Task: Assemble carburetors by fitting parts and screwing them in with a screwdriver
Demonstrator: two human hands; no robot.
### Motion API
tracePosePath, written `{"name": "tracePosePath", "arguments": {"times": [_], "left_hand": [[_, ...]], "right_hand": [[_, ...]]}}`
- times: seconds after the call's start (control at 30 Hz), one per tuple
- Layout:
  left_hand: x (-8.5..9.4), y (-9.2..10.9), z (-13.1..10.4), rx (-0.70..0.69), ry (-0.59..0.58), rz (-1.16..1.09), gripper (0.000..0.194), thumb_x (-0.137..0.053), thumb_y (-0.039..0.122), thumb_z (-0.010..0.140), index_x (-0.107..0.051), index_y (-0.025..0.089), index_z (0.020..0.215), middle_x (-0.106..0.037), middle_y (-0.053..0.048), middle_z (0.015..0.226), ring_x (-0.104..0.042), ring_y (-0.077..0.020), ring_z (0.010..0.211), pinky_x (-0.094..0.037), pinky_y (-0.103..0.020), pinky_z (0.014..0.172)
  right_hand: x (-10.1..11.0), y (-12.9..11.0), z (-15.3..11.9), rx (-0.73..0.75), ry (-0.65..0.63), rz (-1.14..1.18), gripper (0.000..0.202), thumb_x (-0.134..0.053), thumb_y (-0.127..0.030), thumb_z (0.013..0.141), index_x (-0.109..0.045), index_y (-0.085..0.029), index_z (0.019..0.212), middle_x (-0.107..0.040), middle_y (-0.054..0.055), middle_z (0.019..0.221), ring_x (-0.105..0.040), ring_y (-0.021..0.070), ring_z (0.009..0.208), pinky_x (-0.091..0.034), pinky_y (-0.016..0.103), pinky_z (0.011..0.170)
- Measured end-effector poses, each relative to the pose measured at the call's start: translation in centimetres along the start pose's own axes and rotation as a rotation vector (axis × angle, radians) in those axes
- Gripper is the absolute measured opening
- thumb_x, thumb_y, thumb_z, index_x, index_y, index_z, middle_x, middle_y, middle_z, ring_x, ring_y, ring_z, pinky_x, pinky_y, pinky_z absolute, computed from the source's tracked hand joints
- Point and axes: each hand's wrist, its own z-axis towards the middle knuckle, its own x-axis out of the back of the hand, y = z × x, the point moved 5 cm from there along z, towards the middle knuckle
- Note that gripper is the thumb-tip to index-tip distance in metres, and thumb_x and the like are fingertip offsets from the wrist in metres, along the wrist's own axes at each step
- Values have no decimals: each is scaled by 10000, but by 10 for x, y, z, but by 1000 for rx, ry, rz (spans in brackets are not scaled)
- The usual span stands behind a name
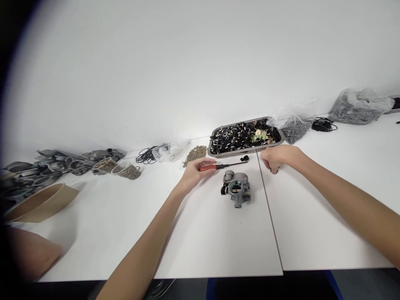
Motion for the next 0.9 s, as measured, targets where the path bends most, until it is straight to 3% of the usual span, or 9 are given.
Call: {"name": "tracePosePath", "arguments": {"times": [0.17,0.47,0.73,0.9], "left_hand": [[7,3,0,-33,77,-229,384,-846,304,599,-683,139,904,-671,-19,694,-596,-116,554,-503,-279,620],[23,4,3,-80,230,-545,357,-855,274,588,-680,107,851,-647,-29,673,-596,-125,526,-508,-291,598],[39,11,1,-134,331,-714,252,-799,272,673,-646,118,800,-646,-34,744,-597,-94,595,-562,-260,641],[61,18,-4,-233,522,-684,236,-719,330,761,-577,146,809,-683,-39,769,-593,-92,516,-549,-254,561]], "right_hand": [[2,-8,-7,-38,-80,-48,186,-661,-67,619,-670,-138,790,-645,80,988,-571,148,649,-361,260,560],[3,-14,-11,-64,-104,-98,176,-634,-75,648,-649,-143,811,-635,77,1022,-577,164,705,-366,265,572],[4,-18,-14,-55,-77,-121,146,-620,-63,658,-615,-146,777,-640,77,1005,-548,141,652,-350,254,548],[2,-19,-12,-53,-75,-128,145,-616,-40,655,-605,-144,756,-640,82,1023,-536,131,627,-350,254,541]]}}
